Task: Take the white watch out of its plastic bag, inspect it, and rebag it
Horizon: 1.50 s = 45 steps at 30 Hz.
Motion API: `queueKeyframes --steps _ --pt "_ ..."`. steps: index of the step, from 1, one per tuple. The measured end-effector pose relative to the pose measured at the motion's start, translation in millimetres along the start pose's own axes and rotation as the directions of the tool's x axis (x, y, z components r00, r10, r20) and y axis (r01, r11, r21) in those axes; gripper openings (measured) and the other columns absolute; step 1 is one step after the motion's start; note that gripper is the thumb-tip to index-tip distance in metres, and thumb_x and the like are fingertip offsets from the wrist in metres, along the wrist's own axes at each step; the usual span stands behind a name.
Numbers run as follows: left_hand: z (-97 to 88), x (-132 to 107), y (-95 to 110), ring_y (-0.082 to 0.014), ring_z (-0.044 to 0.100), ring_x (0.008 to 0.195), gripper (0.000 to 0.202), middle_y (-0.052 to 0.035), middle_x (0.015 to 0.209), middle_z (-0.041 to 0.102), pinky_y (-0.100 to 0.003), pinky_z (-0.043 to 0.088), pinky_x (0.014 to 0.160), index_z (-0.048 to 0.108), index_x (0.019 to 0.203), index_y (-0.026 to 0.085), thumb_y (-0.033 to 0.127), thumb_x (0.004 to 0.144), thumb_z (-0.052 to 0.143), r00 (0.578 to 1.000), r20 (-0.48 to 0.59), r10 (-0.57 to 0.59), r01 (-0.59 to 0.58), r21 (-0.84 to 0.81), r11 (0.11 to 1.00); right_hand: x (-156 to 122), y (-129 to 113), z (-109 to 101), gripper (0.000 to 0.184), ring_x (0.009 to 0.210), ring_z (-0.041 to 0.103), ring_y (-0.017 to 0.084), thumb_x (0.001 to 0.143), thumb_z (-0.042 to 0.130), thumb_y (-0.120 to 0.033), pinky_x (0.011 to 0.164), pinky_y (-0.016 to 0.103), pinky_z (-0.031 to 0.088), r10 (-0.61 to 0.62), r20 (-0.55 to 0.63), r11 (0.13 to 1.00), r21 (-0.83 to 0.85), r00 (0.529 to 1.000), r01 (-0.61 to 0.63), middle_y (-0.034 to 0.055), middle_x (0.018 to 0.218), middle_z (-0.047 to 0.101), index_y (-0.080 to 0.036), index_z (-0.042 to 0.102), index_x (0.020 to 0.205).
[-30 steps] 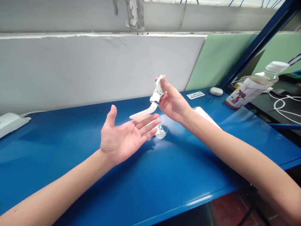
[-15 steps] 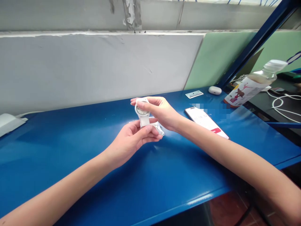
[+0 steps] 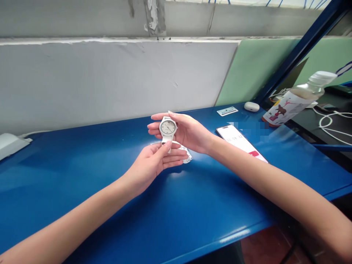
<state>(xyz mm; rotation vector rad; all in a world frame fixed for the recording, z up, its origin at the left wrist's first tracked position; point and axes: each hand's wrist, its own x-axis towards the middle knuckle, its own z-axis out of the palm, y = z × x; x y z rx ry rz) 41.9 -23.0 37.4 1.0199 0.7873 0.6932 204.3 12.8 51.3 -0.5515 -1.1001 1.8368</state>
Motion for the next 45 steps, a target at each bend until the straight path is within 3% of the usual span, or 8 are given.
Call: queueKeyframes --steps 7,12,16,18,26,34,40,45 --pt "-8.0 -1.3 5.8 -0.0301 0.068 0.112 0.038 -0.0127 0.114 0.074 -0.041 0.052 0.098 0.069 0.11 0.015 0.049 0.094 0.061 0.953 -0.1 0.286 -0.238 0.338 0.91 -3.1 -16.2 -1.2 0.024 0.107 0.068 0.02 0.093 0.061 -0.038 0.099 0.038 0.053 -0.151 -0.019 0.959 -0.248 0.988 0.141 0.0056 0.106 0.076 -0.021 0.073 0.104" --pt "-30.2 0.4 6.0 -0.0275 0.068 0.104 0.029 -0.0067 0.109 0.074 -0.035 0.05 0.092 0.071 0.113 0.021 0.041 0.096 0.059 0.796 -0.05 0.603 -0.328 0.801 0.5 -31.0 -23.2 -2.5 0.023 0.103 0.068 0.02 0.093 0.064 -0.038 0.089 0.036 0.056 -0.334 -0.087 0.712 -0.675 0.939 0.191 0.0018 0.114 0.073 -0.027 0.073 0.11" --pt "-38.4 2.6 -5.4 -0.028 0.066 0.112 0.032 -0.0067 0.124 0.071 -0.037 0.049 0.097 0.067 0.125 0.024 0.03 0.097 0.054 0.773 0.155 0.615 -0.384 0.886 0.259 -57.5 -1.8 -6.1 0.037 0.084 0.07 0.019 0.09 0.068 -0.036 0.073 0.034 0.059 -0.312 -0.169 0.687 -0.72 0.935 0.099 0.0044 0.111 0.073 -0.027 0.068 0.126" --pt "-36.2 1.9 -11.5 -0.0293 0.063 0.12 0.034 -0.0089 0.132 0.067 -0.041 0.046 0.103 0.065 0.128 0.021 0.027 0.096 0.052 0.763 0.227 0.605 -0.421 0.885 0.199 -64.9 9.3 -7.3 0.029 0.09 0.07 0.02 0.088 0.071 -0.033 0.077 0.034 0.059 -0.36 -0.158 0.67 -0.73 0.92 0.136 0.0062 0.111 0.074 -0.025 0.073 0.115" --pt "-30.6 2.7 -17.0 -0.0312 0.053 0.133 0.043 -0.0146 0.14 0.06 -0.047 0.04 0.111 0.056 0.138 0.016 0.034 0.099 0.053 0.762 0.361 0.538 -0.46 0.886 0.057 -69.5 13.9 -14.4 0.016 0.106 0.069 0.025 0.084 0.075 -0.029 0.086 0.04 0.059 -0.423 -0.111 0.601 -0.777 0.899 0.186 0.0082 0.111 0.075 -0.024 0.079 0.098" --pt "-47.3 14.3 -23.2 -0.0377 0.034 0.145 0.068 -0.0196 0.15 0.049 -0.057 0.024 0.118 0.045 0.145 0.013 0.054 0.093 0.056 0.894 0.294 0.338 -0.325 0.945 0.038 -69.1 4.6 -42.6 0.008 0.095 0.069 0.023 0.086 0.069 -0.026 0.078 0.037 0.055 -0.504 -0.154 0.382 -0.922 0.85 0.06 0.0077 0.101 0.075 -0.02 0.073 0.088" --pt "-46.1 14.9 -23.6 -0.0338 0.047 0.135 0.056 -0.0148 0.14 0.056 -0.057 0.026 0.118 0.047 0.144 0.02 0.046 0.095 0.054 0.883 0.304 0.359 -0.348 0.935 0.064 -67.1 3.1 -52.2 0.016 0.077 0.066 0.02 0.079 0.062 -0.014 0.066 0.033 0.051 -0.514 -0.211 0.212 -0.97 0.832 -0.115 0.0041 0.089 0.075 -0.02 0.072 0.089" --pt "-45.4 14.7 -25.6 -0.0333 0.049 0.13 0.054 -0.0168 0.136 0.057 -0.055 0.031 0.115 0.047 0.142 0.015 0.042 0.096 0.053 0.867 0.297 0.399 -0.349 0.935 0.061 -67.6 7.7 -53.4 0.015 0.083 0.067 0.02 0.083 0.061 -0.017 0.069 0.033 0.053 -0.461 -0.199 0.25 -0.964 0.865 -0.088 0.0046 0.094 0.074 -0.021 0.072 0.092"
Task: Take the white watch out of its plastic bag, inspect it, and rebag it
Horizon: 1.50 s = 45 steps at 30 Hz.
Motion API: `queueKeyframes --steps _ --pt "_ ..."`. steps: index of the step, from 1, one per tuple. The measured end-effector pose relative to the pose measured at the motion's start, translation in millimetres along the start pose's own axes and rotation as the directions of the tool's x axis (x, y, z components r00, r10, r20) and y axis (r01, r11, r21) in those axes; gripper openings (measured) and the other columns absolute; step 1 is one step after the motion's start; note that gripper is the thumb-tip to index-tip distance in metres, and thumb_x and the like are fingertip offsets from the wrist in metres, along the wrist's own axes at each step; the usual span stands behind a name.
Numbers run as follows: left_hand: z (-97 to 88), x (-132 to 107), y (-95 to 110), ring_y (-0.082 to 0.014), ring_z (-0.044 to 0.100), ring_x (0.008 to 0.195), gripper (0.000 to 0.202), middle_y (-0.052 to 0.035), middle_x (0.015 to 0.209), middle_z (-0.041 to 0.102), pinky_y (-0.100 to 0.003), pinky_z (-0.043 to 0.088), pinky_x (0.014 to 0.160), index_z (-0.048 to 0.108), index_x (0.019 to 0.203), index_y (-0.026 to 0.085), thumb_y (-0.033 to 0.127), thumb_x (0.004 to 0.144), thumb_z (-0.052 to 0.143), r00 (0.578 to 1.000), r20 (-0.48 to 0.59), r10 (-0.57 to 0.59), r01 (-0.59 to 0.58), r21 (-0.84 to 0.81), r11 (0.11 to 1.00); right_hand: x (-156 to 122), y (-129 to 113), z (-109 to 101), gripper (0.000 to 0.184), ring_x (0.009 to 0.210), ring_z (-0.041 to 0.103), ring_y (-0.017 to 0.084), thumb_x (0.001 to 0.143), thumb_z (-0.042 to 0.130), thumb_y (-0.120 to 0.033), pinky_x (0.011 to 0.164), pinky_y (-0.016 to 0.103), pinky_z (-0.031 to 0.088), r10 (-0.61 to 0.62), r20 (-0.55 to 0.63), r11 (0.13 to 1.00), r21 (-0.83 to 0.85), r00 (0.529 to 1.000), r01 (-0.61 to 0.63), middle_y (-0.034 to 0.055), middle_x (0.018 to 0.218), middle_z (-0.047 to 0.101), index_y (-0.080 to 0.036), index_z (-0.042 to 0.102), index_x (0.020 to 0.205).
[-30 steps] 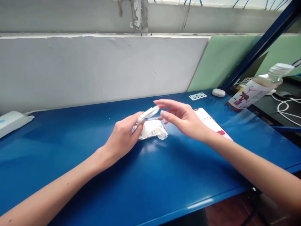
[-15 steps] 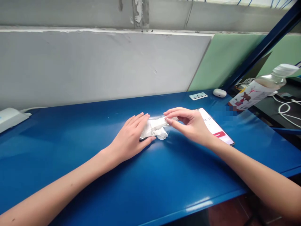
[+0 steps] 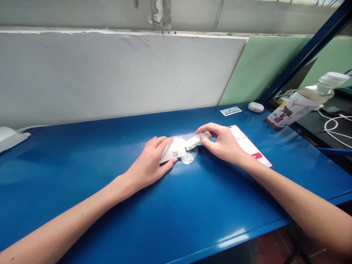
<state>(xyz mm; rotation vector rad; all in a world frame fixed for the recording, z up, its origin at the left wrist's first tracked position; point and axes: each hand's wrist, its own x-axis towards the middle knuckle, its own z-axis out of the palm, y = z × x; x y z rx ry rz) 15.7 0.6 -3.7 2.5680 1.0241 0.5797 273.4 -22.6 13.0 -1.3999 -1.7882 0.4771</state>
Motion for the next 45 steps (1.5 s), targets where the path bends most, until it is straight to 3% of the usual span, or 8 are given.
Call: queueKeyframes --steps 5,12,18,22,25,28,36,45 --pt "0.5 -0.7 0.6 -0.0332 0.051 0.124 0.049 -0.0174 0.132 0.057 -0.055 0.035 0.111 0.049 0.139 0.014 0.038 0.097 0.052 0.999 -0.038 0.014 -0.014 0.014 1.0 -4.8 -4.9 8.0 0.013 0.094 0.066 0.021 0.088 0.064 -0.026 0.076 0.036 0.058 -0.049 0.091 0.994 0.098 0.995 0.04 0.0085 0.105 0.065 -0.022 0.07 0.099" --pt "0.8 -2.1 1.8 -0.0358 0.05 0.127 0.048 -0.0159 0.133 0.057 -0.057 0.034 0.111 0.049 0.139 0.019 0.041 0.097 0.051 0.999 -0.042 -0.003 0.004 0.015 1.0 -8.8 -4.8 13.6 0.012 0.083 0.064 0.02 0.09 0.065 -0.025 0.075 0.04 0.059 -0.096 0.097 0.995 -0.03 0.991 0.099 0.0085 0.101 0.064 -0.021 0.07 0.1" --pt "0.7 -2.2 1.1 -0.0368 0.05 0.127 0.049 -0.016 0.133 0.058 -0.056 0.036 0.11 0.051 0.139 0.019 0.043 0.096 0.052 0.999 -0.043 -0.004 0.004 0.01 1.0 -8.2 -0.1 16.3 0.016 0.085 0.065 0.022 0.093 0.063 -0.027 0.076 0.039 0.056 -0.161 0.105 0.976 -0.132 0.981 0.175 0.0101 0.101 0.066 -0.019 0.071 0.105" --pt "-1.0 -1.1 1.8 -0.0369 0.051 0.125 0.048 -0.0161 0.131 0.058 -0.055 0.04 0.106 0.052 0.139 0.02 0.043 0.096 0.052 1.0 -0.028 -0.008 0.008 -0.006 1.0 -1.9 4.6 -0.8 0.024 0.097 0.064 0.026 0.093 0.064 -0.031 0.085 0.043 0.055 -0.272 0.175 0.918 -0.247 0.946 0.31 0.0134 0.11 0.064 -0.019 0.072 0.112" --pt "-1.5 -0.9 1.6 -0.0366 0.051 0.124 0.049 -0.0175 0.132 0.057 -0.054 0.04 0.105 0.051 0.139 0.017 0.042 0.097 0.052 1.0 -0.023 -0.002 0.002 -0.013 1.0 2.4 6.7 -15.1 0.025 0.094 0.066 0.025 0.093 0.063 -0.03 0.083 0.04 0.055 -0.28 0.335 0.897 -0.241 0.9 0.37 0.0107 0.113 0.066 -0.024 0.072 0.115" --pt "-1.0 -1.1 0.7 -0.0354 0.051 0.124 0.049 -0.0177 0.132 0.057 -0.053 0.041 0.105 0.05 0.139 0.017 0.041 0.098 0.051 1.0 -0.02 0.009 -0.009 -0.002 1.0 2.2 7.8 -16.3 0.024 0.092 0.068 0.022 0.095 0.06 -0.027 0.082 0.037 0.055 -0.286 0.392 0.907 -0.184 0.875 0.379 0.0082 0.113 0.068 -0.026 0.073 0.115" --pt "0.3 -0.2 -0.4 -0.0332 0.052 0.121 0.049 -0.0175 0.13 0.058 -0.049 0.043 0.103 0.051 0.138 0.012 0.041 0.098 0.051 0.998 -0.042 0.05 -0.048 0.041 0.998 -4.4 9.7 10.7 0.021 0.101 0.064 0.025 0.096 0.059 -0.025 0.088 0.042 0.055 -0.352 0.312 0.896 -0.159 0.882 0.414 0.0114 0.111 0.069 -0.02 0.073 0.112" --pt "2.8 -1.9 -3.7 -0.0327 0.052 0.121 0.046 -0.017 0.13 0.059 -0.055 0.037 0.108 0.051 0.137 0.012 0.038 0.099 0.05 0.995 -0.058 0.084 -0.079 0.083 0.993 -3.2 9.1 4.0 0.02 0.102 0.062 0.026 0.096 0.061 -0.027 0.088 0.043 0.055 -0.368 0.295 0.865 -0.238 0.882 0.441 0.0111 0.106 0.07 -0.019 0.073 0.109"
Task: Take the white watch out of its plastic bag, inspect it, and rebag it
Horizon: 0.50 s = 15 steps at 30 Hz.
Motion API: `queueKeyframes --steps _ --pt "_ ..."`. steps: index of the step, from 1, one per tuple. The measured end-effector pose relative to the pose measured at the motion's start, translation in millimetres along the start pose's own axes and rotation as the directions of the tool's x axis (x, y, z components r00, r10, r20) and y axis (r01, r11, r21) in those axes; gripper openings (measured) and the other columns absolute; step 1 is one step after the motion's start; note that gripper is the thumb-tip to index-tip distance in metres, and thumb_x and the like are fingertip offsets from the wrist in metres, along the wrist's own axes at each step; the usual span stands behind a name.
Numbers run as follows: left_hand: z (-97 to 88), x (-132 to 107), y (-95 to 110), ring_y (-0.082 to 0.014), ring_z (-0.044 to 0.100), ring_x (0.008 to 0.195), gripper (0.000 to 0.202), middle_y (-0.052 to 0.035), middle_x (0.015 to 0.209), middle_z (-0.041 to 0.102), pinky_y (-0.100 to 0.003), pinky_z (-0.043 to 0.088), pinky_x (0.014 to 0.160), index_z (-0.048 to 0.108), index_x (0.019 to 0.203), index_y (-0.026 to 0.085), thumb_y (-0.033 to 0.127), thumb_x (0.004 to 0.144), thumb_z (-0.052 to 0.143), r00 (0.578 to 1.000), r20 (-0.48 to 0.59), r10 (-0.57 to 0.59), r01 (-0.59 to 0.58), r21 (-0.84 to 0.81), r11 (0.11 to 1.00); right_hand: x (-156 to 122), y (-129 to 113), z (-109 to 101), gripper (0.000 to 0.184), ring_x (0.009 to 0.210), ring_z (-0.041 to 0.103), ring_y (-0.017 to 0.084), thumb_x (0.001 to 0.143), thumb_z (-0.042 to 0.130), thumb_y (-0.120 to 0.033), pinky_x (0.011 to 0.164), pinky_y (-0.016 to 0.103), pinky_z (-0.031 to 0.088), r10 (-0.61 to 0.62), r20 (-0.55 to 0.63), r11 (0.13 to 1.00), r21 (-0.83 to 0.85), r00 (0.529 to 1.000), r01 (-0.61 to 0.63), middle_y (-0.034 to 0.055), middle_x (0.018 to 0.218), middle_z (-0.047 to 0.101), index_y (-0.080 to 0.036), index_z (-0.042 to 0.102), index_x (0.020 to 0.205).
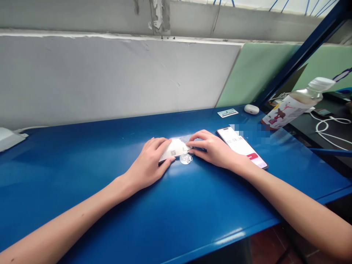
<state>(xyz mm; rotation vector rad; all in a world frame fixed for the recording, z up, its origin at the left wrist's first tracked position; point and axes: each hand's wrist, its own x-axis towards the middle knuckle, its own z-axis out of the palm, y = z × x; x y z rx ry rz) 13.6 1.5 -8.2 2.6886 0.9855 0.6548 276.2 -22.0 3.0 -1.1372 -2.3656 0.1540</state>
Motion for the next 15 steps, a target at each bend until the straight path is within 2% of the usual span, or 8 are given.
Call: queueKeyframes --steps 4,9,12,15 --pt "-1.3 0.2 1.7 -0.0334 0.053 0.119 0.045 -0.0177 0.128 0.059 -0.056 0.039 0.107 0.052 0.136 0.012 0.037 0.1 0.048 1.0 0.002 -0.004 0.004 0.004 1.0 1.7 -2.9 4.0 0.021 0.096 0.063 0.026 0.096 0.059 -0.023 0.085 0.043 0.056 -0.006 0.009 1.0 0.015 1.0 0.005 0.0121 0.101 0.072 -0.016 0.073 0.111" --pt "-2.0 0.9 2.3 -0.0328 0.053 0.119 0.046 -0.0184 0.128 0.059 -0.053 0.04 0.105 0.052 0.137 0.01 0.038 0.1 0.048 1.0 0.007 -0.006 0.006 0.004 1.0 2.3 -5.7 7.9 0.03 0.107 0.066 0.025 0.095 0.055 -0.016 0.092 0.042 0.056 0.027 -0.006 0.987 0.156 1.0 -0.025 0.0123 0.111 0.074 -0.015 0.066 0.124" --pt "-1.9 0.9 2.1 -0.0332 0.053 0.119 0.047 -0.0188 0.128 0.059 -0.052 0.043 0.103 0.052 0.137 0.009 0.038 0.1 0.048 1.0 0.006 -0.002 0.002 0.007 1.0 1.6 -6.6 2.6 0.035 0.113 0.066 0.025 0.095 0.051 -0.014 0.095 0.042 0.056 0.069 0.001 0.976 0.207 0.998 -0.068 0.0122 0.115 0.073 -0.016 0.063 0.129" --pt "-1.6 0.6 1.7 -0.0336 0.052 0.12 0.047 -0.0194 0.128 0.058 -0.051 0.043 0.103 0.052 0.136 0.008 0.038 0.1 0.047 1.0 -0.002 0.003 -0.003 0.019 1.0 1.3 -7.1 -5.7 0.035 0.115 0.066 0.027 0.096 0.049 -0.018 0.096 0.046 0.056 0.111 -0.004 0.98 0.164 0.994 -0.109 0.0137 0.118 0.072 -0.017 0.064 0.128"
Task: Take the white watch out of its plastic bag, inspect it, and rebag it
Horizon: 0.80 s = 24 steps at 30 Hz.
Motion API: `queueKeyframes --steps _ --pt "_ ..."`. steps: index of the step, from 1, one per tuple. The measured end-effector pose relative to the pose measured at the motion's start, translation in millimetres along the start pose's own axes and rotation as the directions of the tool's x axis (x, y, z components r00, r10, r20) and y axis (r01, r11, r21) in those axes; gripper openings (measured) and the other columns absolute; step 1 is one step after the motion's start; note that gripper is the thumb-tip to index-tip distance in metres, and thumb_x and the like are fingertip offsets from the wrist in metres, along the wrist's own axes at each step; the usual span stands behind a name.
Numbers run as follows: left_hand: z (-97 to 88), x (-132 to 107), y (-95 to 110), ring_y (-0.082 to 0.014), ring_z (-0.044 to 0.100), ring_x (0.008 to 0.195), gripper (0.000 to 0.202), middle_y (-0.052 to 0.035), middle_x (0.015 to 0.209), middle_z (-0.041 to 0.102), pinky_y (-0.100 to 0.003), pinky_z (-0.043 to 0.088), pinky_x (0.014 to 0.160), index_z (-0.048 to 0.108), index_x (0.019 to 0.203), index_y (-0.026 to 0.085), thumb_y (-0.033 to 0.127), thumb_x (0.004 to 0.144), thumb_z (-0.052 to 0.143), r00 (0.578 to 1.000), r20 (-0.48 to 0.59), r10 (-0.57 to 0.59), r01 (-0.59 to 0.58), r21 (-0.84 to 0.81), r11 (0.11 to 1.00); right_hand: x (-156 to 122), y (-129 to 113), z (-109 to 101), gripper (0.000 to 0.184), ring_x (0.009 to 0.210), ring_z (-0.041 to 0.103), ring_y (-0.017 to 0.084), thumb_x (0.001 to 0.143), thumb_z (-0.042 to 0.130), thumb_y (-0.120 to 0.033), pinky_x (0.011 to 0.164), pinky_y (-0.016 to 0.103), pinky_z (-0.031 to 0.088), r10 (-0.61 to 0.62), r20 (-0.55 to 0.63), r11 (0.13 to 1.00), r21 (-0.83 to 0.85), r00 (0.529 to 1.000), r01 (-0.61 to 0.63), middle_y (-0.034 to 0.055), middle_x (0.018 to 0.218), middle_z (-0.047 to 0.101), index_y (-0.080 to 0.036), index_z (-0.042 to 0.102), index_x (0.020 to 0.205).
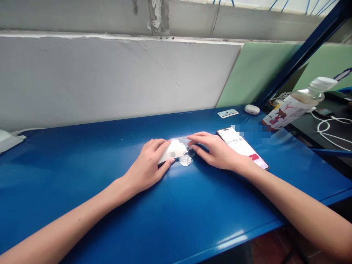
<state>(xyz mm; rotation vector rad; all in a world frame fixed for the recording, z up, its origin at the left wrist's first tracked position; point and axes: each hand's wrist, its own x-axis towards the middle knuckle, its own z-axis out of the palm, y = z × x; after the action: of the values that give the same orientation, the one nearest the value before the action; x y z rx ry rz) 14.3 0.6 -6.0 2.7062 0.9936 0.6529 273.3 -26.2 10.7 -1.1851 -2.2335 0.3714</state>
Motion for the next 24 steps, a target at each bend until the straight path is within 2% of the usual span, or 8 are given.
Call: queueKeyframes --steps 4,9,13,16,18,20,22,24 --pt "0.8 -0.5 -0.1 -0.0336 0.053 0.12 0.046 -0.0183 0.128 0.058 -0.051 0.044 0.103 0.052 0.137 0.011 0.039 0.1 0.047 1.0 -0.006 -0.002 0.002 0.001 1.0 0.0 -1.4 -4.8 0.034 0.112 0.067 0.028 0.097 0.048 -0.019 0.094 0.046 0.057 0.024 -0.014 0.998 -0.057 1.0 -0.024 0.0157 0.121 0.07 -0.015 0.065 0.125" --pt "3.1 -2.0 -1.8 -0.0349 0.049 0.127 0.048 -0.0202 0.132 0.055 -0.052 0.043 0.106 0.05 0.139 0.01 0.039 0.101 0.045 1.0 0.006 -0.002 0.002 0.009 1.0 -1.1 -2.1 2.0 0.038 0.117 0.064 0.026 0.093 0.048 -0.013 0.099 0.044 0.054 -0.052 0.094 0.999 0.006 0.994 0.052 0.0168 0.125 0.067 -0.011 0.063 0.128" --pt "4.5 -2.3 -4.2 -0.0365 0.044 0.133 0.051 -0.0223 0.136 0.052 -0.054 0.039 0.11 0.049 0.14 0.007 0.041 0.102 0.041 0.999 0.036 0.004 -0.005 0.038 0.999 -4.4 -2.2 8.6 0.052 0.127 0.058 0.027 0.091 0.049 -0.01 0.102 0.045 0.052 -0.086 0.122 0.994 0.081 0.989 0.077 0.0178 0.135 0.062 -0.012 0.048 0.143" --pt "3.1 -1.3 -4.3 -0.0378 0.04 0.138 0.056 -0.0229 0.14 0.052 -0.054 0.037 0.113 0.048 0.142 0.005 0.044 0.103 0.036 0.995 0.097 -0.003 -0.004 0.068 0.998 -6.0 -2.9 8.9 0.06 0.134 0.052 0.028 0.093 0.05 -0.014 0.107 0.047 0.049 -0.095 0.138 0.991 0.105 0.986 0.081 0.0188 0.14 0.059 -0.011 0.037 0.151" --pt "1.2 -0.8 -3.5 -0.0383 0.033 0.144 0.06 -0.0222 0.149 0.047 -0.055 0.033 0.116 0.043 0.146 0.006 0.047 0.104 0.033 0.986 0.164 -0.021 0.006 0.089 0.996 -5.6 -3.0 5.8 0.059 0.136 0.05 0.028 0.092 0.053 -0.015 0.108 0.047 0.047 -0.114 0.168 0.991 0.094 0.979 0.099 0.0179 0.139 0.06 -0.013 0.04 0.15" --pt "-0.8 -0.6 -2.2 -0.0379 0.024 0.149 0.063 -0.0203 0.157 0.038 -0.056 0.028 0.118 0.036 0.152 0.007 0.048 0.104 0.032 0.974 0.222 -0.039 0.014 0.113 0.993 -4.2 -1.7 1.2 0.053 0.136 0.05 0.029 0.091 0.055 -0.015 0.108 0.048 0.048 -0.136 0.171 0.99 0.049 0.976 0.129 0.0166 0.137 0.062 -0.015 0.049 0.144" --pt "-2.4 -0.5 -0.9 -0.0369 0.018 0.151 0.063 -0.0184 0.161 0.03 -0.057 0.025 0.119 0.031 0.154 0.009 0.047 0.104 0.03 0.966 0.256 -0.043 0.009 0.132 0.991 -2.5 1.0 -3.1 0.045 0.133 0.053 0.029 0.091 0.055 -0.016 0.107 0.049 0.049 -0.126 0.106 0.991 -0.035 0.986 0.131 0.0154 0.134 0.065 -0.016 0.057 0.137" --pt "-3.4 -0.4 0.1 -0.0361 0.015 0.152 0.062 -0.0176 0.162 0.028 -0.057 0.023 0.12 0.03 0.155 0.009 0.045 0.105 0.03 0.962 0.27 -0.031 -0.008 0.139 0.99 -1.1 3.6 -5.7 0.039 0.127 0.058 0.031 0.093 0.054 -0.019 0.103 0.05 0.051 -0.057 0.002 0.991 -0.125 0.998 0.057 0.0165 0.13 0.067 -0.014 0.061 0.131"
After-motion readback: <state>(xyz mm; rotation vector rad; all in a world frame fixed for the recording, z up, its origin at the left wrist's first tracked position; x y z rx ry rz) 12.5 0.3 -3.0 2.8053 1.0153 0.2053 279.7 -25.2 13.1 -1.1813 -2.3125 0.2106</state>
